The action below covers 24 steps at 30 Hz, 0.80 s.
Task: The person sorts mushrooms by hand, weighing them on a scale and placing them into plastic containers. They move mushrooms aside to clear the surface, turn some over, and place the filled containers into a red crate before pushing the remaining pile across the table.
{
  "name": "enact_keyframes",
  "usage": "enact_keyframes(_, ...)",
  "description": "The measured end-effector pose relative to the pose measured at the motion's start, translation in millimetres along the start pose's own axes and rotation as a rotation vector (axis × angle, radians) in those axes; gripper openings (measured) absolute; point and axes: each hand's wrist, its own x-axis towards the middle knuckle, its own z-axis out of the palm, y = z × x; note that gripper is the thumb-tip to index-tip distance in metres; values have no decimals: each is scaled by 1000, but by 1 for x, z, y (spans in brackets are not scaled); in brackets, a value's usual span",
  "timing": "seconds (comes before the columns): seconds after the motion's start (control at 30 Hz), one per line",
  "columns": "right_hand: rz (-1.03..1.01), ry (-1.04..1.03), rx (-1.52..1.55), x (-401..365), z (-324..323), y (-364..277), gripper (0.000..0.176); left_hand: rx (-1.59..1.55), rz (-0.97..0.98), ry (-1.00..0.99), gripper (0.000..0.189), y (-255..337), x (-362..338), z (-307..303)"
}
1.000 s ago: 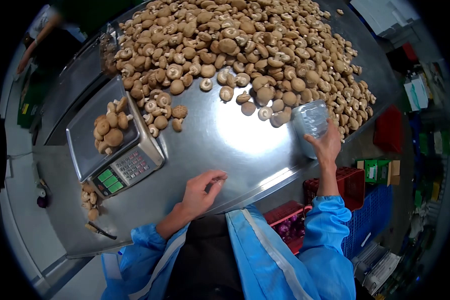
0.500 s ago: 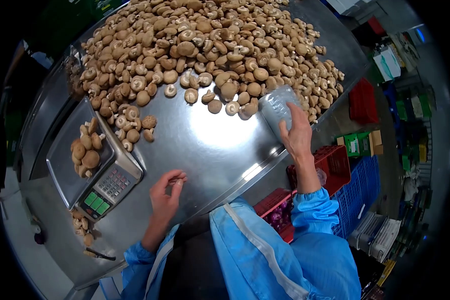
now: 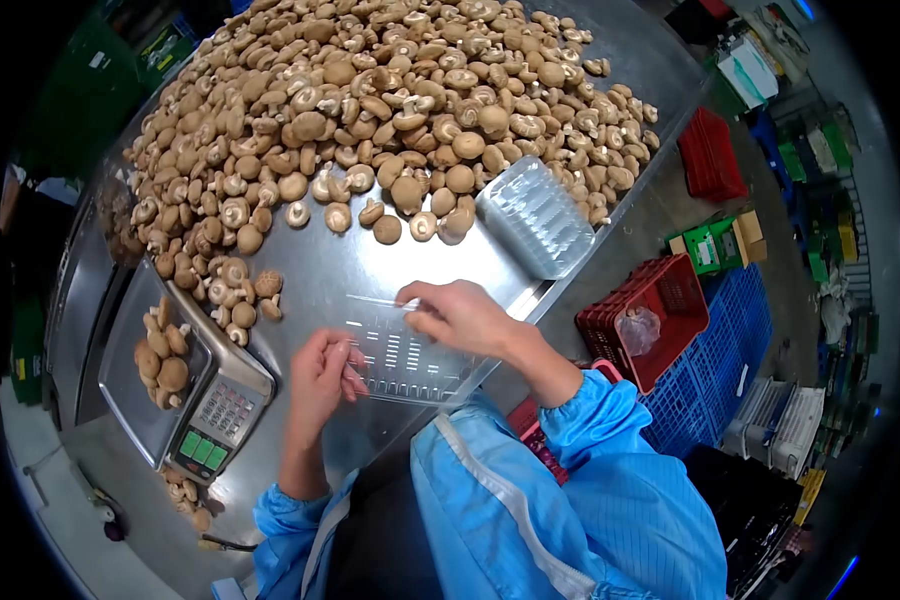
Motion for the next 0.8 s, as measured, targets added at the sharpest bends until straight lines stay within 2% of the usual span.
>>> enact_keyframes(0.1, 108, 155, 25, -8, -1, 44, 38, -159, -40, 122, 22, -17, 11, 8)
enact_keyframes(0.2, 325, 177, 351, -19, -5, 65, 40, -247, -64, 173, 24, -25, 31, 14)
enact_keyframes(0.37, 448, 238, 736, -26, 20, 99, 44, -374, -153, 155, 33, -45, 67, 43)
enact_keyframes(0.5, 579, 341, 828, -25, 35, 112, 38, -517, -212, 171, 39, -48, 82, 67)
enact_keyframes(0.67, 502, 457, 744, 13, 19, 98, 32, -518, -245, 224, 39, -45, 121, 59)
enact_keyframes(0.73, 385, 476, 590, 32, 11, 87, 29, -472, -192, 254, 38, -29, 143, 50)
enact_keyframes(0.8, 336, 488, 600, 38, 9, 85, 29, -464, -138, 265, 39, -19, 158, 40)
